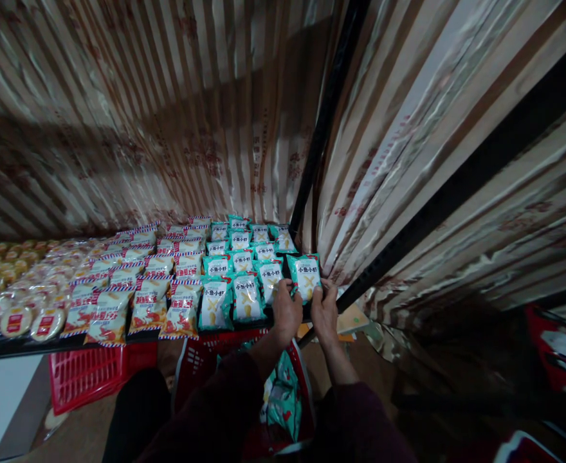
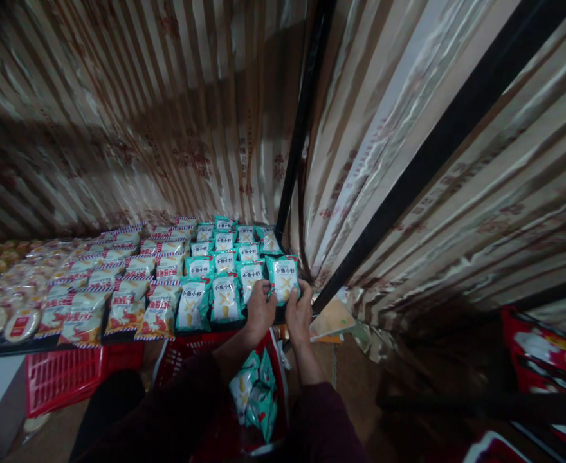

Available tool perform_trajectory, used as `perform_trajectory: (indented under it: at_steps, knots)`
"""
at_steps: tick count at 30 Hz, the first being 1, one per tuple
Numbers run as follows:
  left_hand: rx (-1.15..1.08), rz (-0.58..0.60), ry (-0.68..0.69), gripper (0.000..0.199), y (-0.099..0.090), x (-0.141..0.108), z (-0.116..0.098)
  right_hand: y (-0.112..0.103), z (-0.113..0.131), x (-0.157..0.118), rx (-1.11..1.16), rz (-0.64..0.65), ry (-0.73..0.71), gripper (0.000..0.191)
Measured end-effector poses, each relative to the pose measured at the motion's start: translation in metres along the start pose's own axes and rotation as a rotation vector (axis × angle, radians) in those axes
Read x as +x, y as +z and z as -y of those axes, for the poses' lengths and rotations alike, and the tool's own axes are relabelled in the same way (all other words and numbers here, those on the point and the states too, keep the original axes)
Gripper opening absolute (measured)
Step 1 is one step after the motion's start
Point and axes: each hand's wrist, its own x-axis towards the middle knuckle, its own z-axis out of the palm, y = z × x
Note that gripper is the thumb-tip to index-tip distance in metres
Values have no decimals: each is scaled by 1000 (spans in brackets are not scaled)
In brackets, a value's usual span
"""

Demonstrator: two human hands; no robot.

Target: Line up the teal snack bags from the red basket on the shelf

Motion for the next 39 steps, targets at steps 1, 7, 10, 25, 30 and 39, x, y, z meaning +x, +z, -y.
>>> perform_trajectory:
  at_steps: [1, 7, 10, 25, 30, 39]
  knots:
    - [12, 2, 7, 26, 1, 3, -2, 1, 1, 3, -7, 3, -12, 50]
    - [107, 34, -6, 35, 4, 19, -16, 11, 0, 26, -23, 4, -60, 50]
    - [108, 51, -11, 45, 6, 25, -21, 15, -1, 36, -12, -24, -67, 48]
    - [75, 39, 42, 52, 21, 47, -29, 36, -19, 75, 62, -97, -121, 38]
    - [95, 45, 71, 51, 29, 55, -30, 42, -23, 85, 56, -64, -116, 42]
    - [59, 4, 4, 50, 42, 73, -32, 53, -32, 97, -7, 32, -128, 47]
